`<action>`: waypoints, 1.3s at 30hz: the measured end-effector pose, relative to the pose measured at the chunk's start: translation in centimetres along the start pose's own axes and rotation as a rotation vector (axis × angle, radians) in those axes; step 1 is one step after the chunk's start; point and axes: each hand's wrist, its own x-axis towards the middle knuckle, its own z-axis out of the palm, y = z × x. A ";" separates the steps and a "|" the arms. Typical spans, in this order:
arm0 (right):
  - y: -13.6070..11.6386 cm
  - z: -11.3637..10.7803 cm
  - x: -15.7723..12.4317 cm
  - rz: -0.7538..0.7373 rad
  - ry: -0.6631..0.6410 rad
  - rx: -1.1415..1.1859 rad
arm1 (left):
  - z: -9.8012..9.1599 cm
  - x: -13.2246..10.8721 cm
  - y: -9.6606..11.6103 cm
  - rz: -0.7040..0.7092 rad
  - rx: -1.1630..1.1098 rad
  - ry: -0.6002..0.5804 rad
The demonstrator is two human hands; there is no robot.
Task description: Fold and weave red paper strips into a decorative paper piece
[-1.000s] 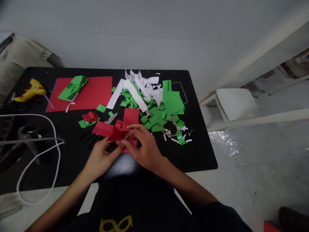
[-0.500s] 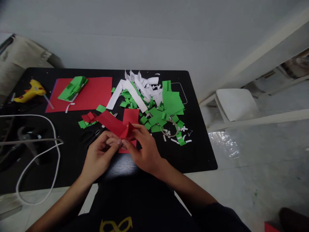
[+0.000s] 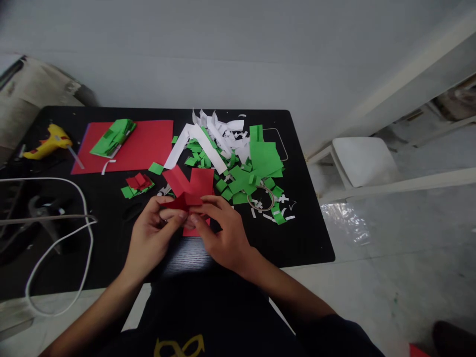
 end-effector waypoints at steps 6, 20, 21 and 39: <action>0.1 0.5 -0.2 0.010 0.015 0.030 | 0.2 -0.1 0.5 0.097 0.097 0.011; 0.3 1.4 -1.2 -0.177 -0.021 -0.154 | -0.7 0.0 -1.0 0.224 0.455 0.111; 0.3 1.4 -1.2 -0.183 -0.024 -0.151 | -0.8 0.0 -0.9 0.230 0.468 0.109; 0.7 0.9 1.0 0.666 0.047 0.807 | -1.4 0.7 -0.2 0.410 0.752 0.108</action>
